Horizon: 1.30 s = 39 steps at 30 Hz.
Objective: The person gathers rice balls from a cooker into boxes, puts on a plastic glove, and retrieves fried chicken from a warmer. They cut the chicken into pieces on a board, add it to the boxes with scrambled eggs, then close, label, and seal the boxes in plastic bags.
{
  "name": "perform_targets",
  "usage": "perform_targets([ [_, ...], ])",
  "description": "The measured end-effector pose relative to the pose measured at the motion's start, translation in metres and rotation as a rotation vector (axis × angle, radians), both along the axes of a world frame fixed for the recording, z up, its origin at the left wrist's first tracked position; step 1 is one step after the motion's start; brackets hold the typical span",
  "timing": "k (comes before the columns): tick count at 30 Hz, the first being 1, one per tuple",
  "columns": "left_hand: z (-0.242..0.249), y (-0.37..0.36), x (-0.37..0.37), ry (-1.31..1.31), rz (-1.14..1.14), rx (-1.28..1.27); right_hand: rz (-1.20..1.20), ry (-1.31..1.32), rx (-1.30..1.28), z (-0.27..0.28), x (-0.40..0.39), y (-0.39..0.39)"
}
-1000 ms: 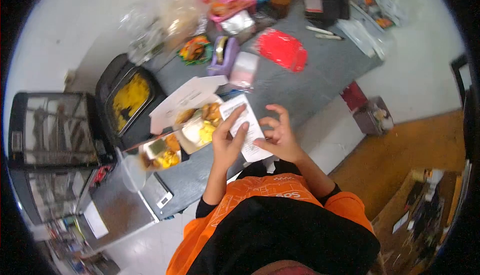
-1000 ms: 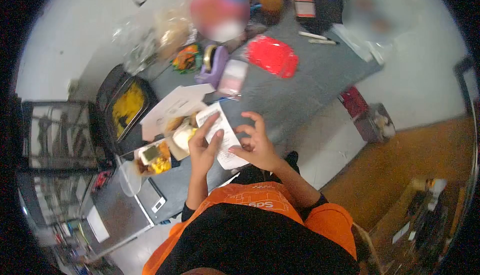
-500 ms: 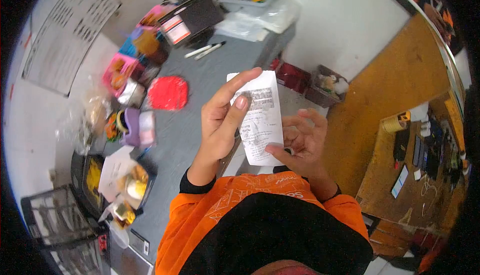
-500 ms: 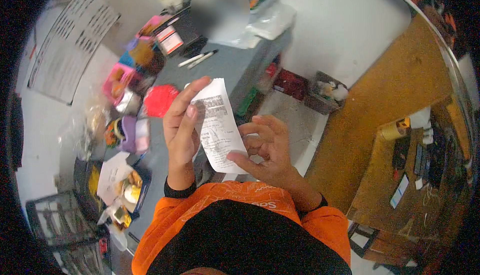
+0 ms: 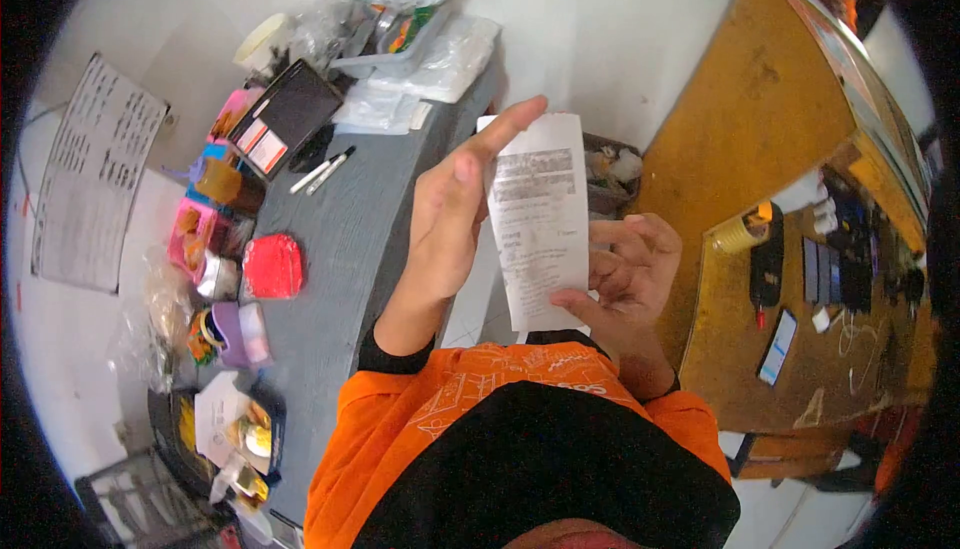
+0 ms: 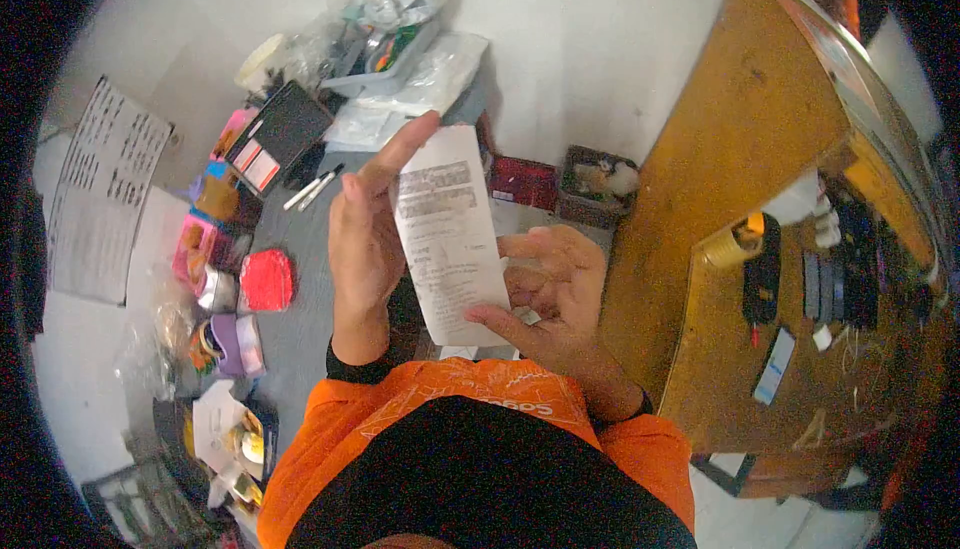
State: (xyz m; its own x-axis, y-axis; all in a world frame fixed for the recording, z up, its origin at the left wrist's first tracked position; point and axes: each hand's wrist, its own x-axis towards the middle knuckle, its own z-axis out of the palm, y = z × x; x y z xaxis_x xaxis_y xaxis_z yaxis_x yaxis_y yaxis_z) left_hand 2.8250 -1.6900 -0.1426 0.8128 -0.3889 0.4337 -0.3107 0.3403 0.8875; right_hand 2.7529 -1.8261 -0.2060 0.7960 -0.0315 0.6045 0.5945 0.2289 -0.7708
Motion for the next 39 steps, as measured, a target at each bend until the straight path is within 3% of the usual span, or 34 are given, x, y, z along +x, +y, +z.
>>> perform_targets([
  [5,-0.015,0.038,-0.011,-0.064,0.161,0.033,0.076,0.030,-0.101,-0.001,0.011,0.024],
  [7,-0.036,0.066,-0.026,-0.117,0.249,0.210,0.232,0.015,-0.130,-0.001,0.019,0.049],
  [9,-0.036,0.103,-0.048,-0.157,0.245,0.288,0.248,0.097,-0.542,-0.003,0.020,0.075],
  [11,-0.072,0.130,-0.036,-0.245,0.477,0.298,0.452,0.132,-0.447,-0.026,0.050,0.104],
  [13,-0.119,0.176,-0.041,0.020,0.748,0.302,0.557,0.230,-0.487,-0.047,0.061,0.138],
  [15,-0.171,0.242,-0.056,0.197,1.018,0.839,0.671,0.214,-0.463,-0.085,0.073,0.181],
  [17,-0.200,0.300,-0.093,0.587,1.122,1.672,0.781,0.375,-0.369,-0.116,0.067,0.225],
  [19,-0.270,0.383,-0.118,0.395,1.605,1.824,0.822,0.351,-0.408,-0.149,0.068,0.265],
  [21,-0.291,0.441,-0.131,0.454,1.748,1.803,0.826,0.277,-0.514,-0.179,0.057,0.301],
  [23,-0.298,0.476,-0.135,0.486,1.331,2.008,0.854,0.100,-0.681,-0.197,0.048,0.337],
  [25,-0.292,0.479,-0.127,0.369,1.234,2.109,0.942,0.132,-0.830,-0.204,0.043,0.366],
  [26,-0.285,0.472,-0.126,0.368,1.210,2.069,0.911,-0.007,-1.024,-0.221,0.047,0.378],
  [27,-0.277,0.464,-0.125,0.366,1.188,2.026,0.754,-0.316,-1.165,-0.229,0.054,0.388],
  [28,-0.269,0.454,-0.131,0.255,1.187,1.950,0.618,-0.415,-1.326,-0.229,0.057,0.393],
  [29,-0.260,0.441,-0.140,0.145,1.183,1.865,0.644,-0.392,-1.341,-0.228,0.057,0.397],
  [31,-0.232,0.429,-0.146,0.105,1.155,1.705,0.335,-0.543,-1.386,-0.225,0.070,0.408],
  [33,-0.208,0.421,-0.160,0.438,1.136,0.793,0.363,-0.469,-1.377,-0.225,0.066,0.415],
  [34,-0.222,0.419,-0.168,0.456,1.094,0.772,0.375,-0.429,-1.337,-0.225,0.064,0.416],
  [36,-0.256,0.414,-0.180,0.717,1.125,-0.233,0.422,-0.410,-1.430,-0.222,0.063,0.420],
  [37,-0.266,0.407,-0.172,0.737,1.089,-0.241,0.476,-0.429,-1.475,-0.220,0.064,0.422],
  [39,-0.288,0.388,-0.143,0.627,1.401,-0.117,0.470,-0.394,-1.485,-0.222,0.071,0.424],
])
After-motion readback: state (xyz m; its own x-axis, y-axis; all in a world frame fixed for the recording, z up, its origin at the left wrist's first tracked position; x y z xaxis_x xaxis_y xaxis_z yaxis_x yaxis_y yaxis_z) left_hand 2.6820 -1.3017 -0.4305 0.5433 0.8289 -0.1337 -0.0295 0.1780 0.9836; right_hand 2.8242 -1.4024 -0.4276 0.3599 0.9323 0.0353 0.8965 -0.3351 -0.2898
